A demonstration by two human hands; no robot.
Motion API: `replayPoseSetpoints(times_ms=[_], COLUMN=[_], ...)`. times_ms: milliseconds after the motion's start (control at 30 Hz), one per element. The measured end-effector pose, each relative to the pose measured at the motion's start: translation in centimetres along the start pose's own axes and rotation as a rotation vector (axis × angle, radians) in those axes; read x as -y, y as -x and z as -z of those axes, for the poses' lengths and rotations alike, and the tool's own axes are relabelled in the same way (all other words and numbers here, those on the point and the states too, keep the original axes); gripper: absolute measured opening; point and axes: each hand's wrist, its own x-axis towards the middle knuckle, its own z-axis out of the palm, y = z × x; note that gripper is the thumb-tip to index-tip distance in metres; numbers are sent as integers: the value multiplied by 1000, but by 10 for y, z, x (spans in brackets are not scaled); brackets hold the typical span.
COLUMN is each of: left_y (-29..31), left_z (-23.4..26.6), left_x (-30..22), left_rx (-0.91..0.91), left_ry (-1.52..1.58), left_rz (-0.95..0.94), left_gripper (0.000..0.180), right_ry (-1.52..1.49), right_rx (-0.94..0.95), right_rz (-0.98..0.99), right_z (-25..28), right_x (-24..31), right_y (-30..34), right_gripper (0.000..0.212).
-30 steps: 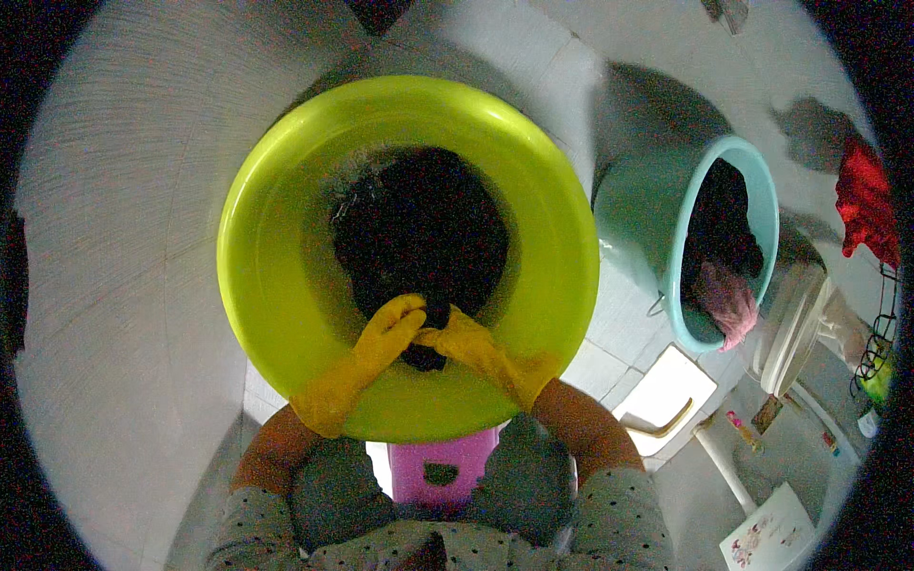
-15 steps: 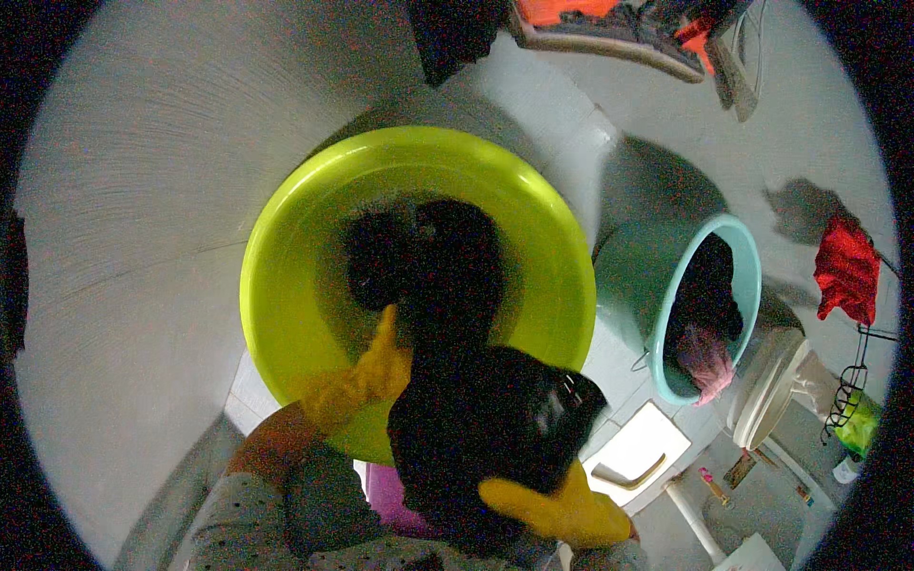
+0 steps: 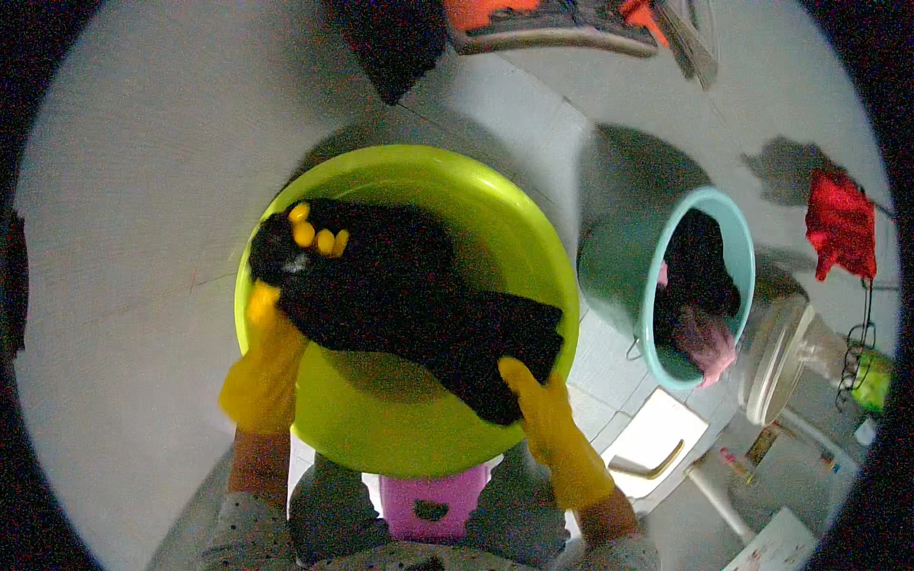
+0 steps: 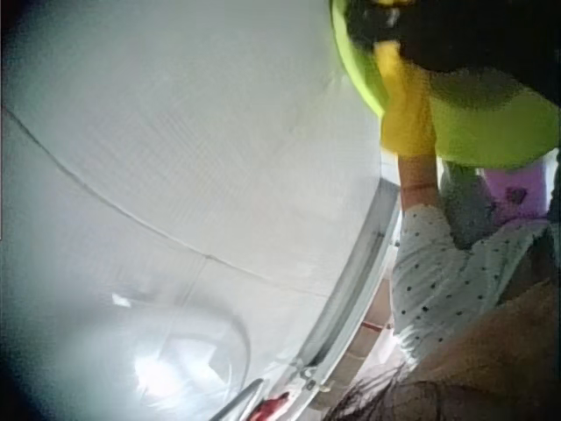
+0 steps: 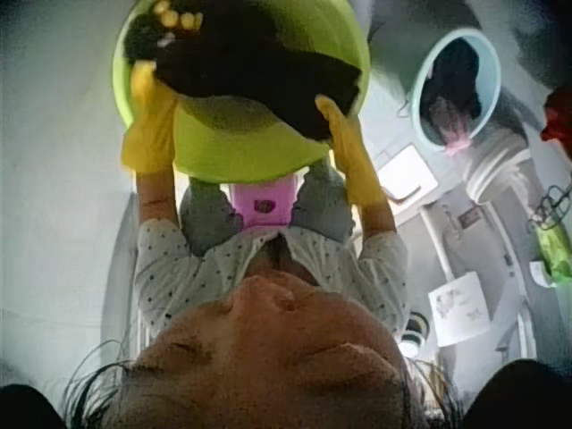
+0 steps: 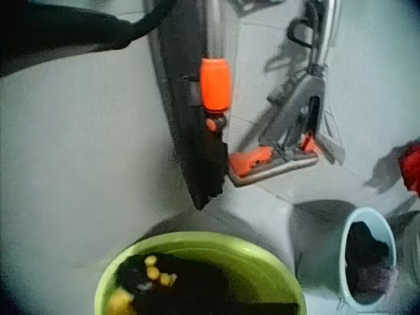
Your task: The person washes dark-colored clothes by hand in a green basin filled with soapy water, then transfers them to a blue bucket. They subsequently rinse a pink cloth and a red cloth under running water in a bathroom sink.
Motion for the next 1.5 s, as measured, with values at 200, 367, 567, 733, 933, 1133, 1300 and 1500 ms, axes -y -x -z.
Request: replayPoseSetpoints(times_ms=[200, 367, 567, 733, 933, 1133, 1300, 1500], left_y=[57, 67, 44, 50, 39, 93, 99, 62], left_z=[8, -46, -42, 11, -8, 5, -2, 1], left_x=[15, 32, 31, 75, 53, -22, -22, 50], left_rx=[-13, -5, -249, -556, -559, -272, -313, -398], left_ry=[-432, 68, 397, 31, 1117, 234, -1230, -1109], left_rz=[220, 373, 262, 493, 498, -25, -365, -31], left_gripper=[63, 84, 65, 55, 51, 41, 33, 31], right_ry=[1059, 1089, 937, 1182, 1294, 1287, 1421, 1388], right_rx=[-51, 408, 762, 763, 1045, 836, 833, 218], right_rz=[681, 1094, 459, 733, 512, 177, 101, 313], right_z=[-11, -56, -89, -64, -35, -7, -13, -62], right_x=[-42, 3, -19, 4, 24, 31, 45, 40], right_y=[-75, -51, -74, -11, 28, 14, -19, -102], right_gripper=[80, 97, 56, 50, 53, 57, 48, 58])
